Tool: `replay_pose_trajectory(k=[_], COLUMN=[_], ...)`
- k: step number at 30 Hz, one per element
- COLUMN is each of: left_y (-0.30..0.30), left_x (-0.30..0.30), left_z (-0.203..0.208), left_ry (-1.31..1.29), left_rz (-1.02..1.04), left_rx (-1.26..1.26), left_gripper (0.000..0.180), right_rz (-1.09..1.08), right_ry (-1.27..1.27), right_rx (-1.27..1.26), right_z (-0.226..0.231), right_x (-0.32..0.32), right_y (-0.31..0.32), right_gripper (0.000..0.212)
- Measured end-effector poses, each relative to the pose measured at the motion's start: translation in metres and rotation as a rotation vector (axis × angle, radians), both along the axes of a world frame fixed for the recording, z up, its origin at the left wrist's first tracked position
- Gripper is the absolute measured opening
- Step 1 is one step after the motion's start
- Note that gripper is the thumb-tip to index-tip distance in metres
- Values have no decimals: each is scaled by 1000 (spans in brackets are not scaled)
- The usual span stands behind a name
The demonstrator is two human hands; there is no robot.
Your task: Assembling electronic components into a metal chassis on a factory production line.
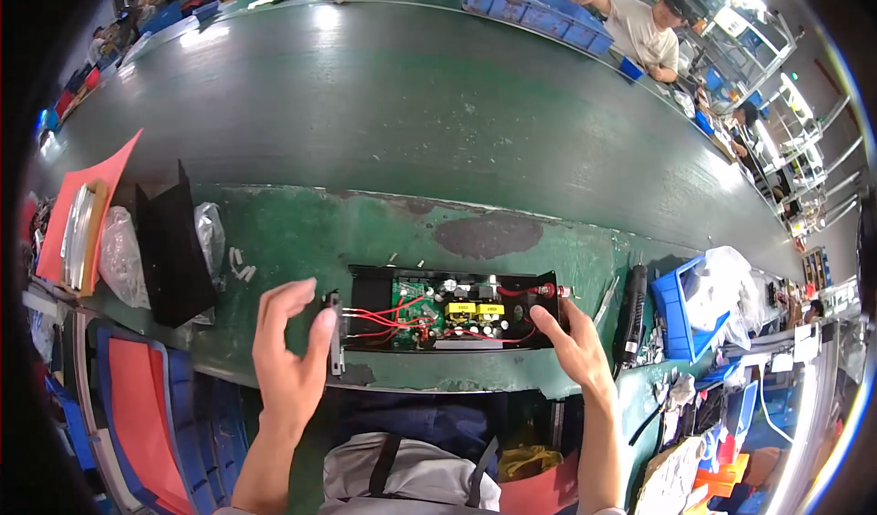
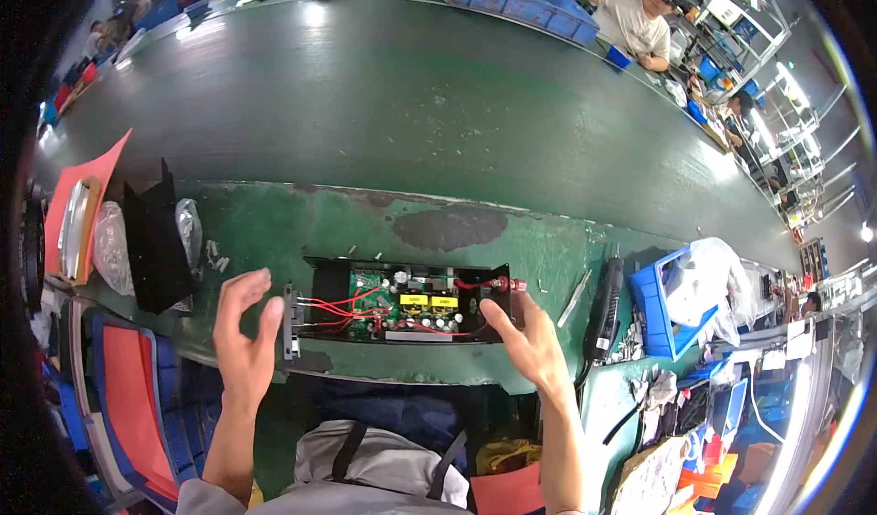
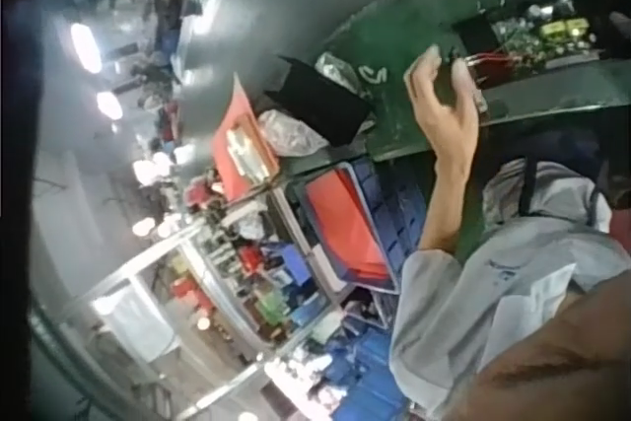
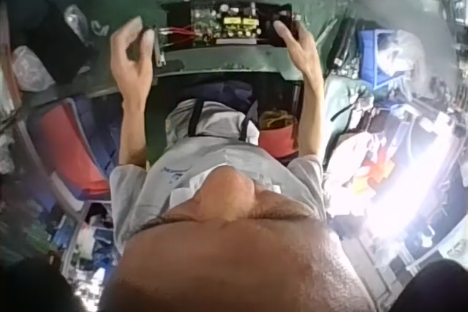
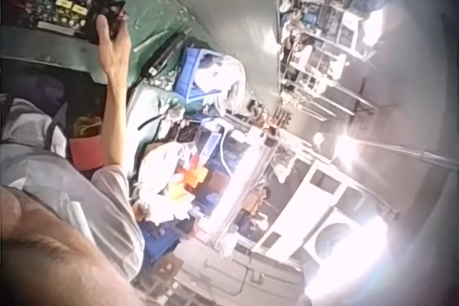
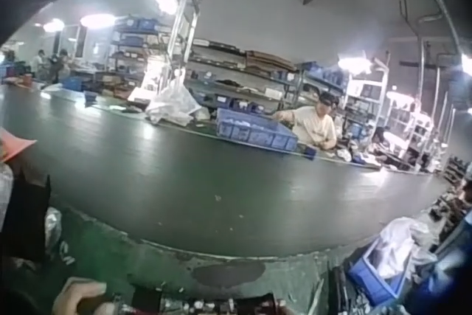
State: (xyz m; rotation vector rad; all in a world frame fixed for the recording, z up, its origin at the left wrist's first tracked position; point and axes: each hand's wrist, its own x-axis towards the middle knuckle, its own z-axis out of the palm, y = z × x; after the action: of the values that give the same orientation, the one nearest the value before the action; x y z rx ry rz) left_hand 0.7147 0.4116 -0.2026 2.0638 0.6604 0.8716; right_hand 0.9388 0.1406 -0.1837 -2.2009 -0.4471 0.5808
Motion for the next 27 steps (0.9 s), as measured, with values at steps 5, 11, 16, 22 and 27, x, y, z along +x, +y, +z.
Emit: replay_pose_trajectory(k=[5,11,16,22,27], left_y=[-2,-11,-7,-16,-12], left_x=[-5,-11,-13,-1,14], left_z=[-30,-25,-17,-7,5], left_ry=[152,267,350,431,377], left_rz=[-107,-83,-224,-168,-171], left_rx=[-312,-209,-111,205,369], left_gripper=[48,65,64,58,57], right_rz=[22,11,-29,2,87], right_ry=[230,301,291,174,264], right_rx=[36,17,-18,-66,-25], right_z=[-3,-1,-2,-3,-14], right_x=[14,1,-21,-24,-17], right_y=[2,-12,-32,-24,-24], right_gripper=[46,27,35,46,49])
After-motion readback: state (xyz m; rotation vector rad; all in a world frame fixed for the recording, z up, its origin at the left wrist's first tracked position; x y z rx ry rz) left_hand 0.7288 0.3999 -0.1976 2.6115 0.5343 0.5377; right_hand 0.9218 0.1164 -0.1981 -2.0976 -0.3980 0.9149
